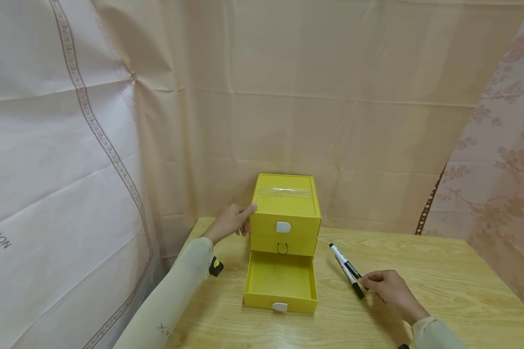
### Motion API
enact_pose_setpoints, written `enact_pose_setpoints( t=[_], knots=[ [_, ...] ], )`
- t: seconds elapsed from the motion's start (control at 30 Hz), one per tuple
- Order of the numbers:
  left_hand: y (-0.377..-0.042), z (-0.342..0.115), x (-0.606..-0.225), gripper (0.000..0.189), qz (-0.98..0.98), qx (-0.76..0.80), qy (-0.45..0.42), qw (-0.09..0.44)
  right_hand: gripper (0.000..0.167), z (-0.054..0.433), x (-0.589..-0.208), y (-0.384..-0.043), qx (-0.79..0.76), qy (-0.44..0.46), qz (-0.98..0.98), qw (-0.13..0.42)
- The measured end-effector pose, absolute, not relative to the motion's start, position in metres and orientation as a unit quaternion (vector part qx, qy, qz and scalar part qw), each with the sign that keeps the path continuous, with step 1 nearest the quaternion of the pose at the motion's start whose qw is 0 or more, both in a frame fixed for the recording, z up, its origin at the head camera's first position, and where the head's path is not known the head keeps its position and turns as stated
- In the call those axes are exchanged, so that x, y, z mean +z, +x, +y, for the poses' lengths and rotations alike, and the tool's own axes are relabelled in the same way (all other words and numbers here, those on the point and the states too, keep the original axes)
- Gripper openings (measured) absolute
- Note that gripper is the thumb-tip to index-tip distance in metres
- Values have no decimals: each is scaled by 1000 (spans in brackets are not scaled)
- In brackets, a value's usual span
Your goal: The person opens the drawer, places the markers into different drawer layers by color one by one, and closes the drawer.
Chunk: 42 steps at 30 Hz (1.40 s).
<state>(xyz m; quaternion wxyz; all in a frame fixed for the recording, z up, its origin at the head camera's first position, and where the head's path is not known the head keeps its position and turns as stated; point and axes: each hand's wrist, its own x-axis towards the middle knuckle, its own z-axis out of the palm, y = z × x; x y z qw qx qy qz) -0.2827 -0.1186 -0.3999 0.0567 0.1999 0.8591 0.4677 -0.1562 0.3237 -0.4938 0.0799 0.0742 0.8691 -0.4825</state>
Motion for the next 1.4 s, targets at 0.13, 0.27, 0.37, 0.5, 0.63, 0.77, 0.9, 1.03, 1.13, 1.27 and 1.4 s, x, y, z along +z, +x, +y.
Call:
enact_pose_setpoints(
  t=[0.13,0.27,0.37,0.5,0.63,0.77,0.9,1.03,1.13,1.27,1.4],
  knots=[
    [-282,-119,-402,77,858,471,197,55,25,319,-492,-153,-484,73,868,81],
    [-281,-119,-403,76,858,471,196,56,24,314,-492,-150,-484,68,869,80],
    [-281,-118,-403,76,860,469,195,54,24,310,-490,-147,-481,62,871,79],
    [-282,-119,-403,76,862,465,196,50,24,306,-487,-145,-478,51,874,77],
    [-283,-119,-404,76,860,465,203,50,21,304,-487,-143,-472,53,876,78],
    [-283,-120,-405,76,861,461,209,46,22,303,-487,-142,-468,48,879,78],
    [-283,-120,-405,77,862,460,208,43,27,302,-484,-137,-471,22,878,79],
    [-282,-119,-405,76,863,459,207,41,27,300,-482,-134,-470,12,879,77],
    [-282,-119,-404,76,862,460,208,42,29,299,-481,-133,-470,3,879,77],
    [-283,-119,-403,76,861,461,208,44,33,298,-479,-132,-476,-2,875,85],
    [-283,-119,-402,75,861,462,209,45,35,295,-476,-131,-485,-3,869,96]
  ],
)
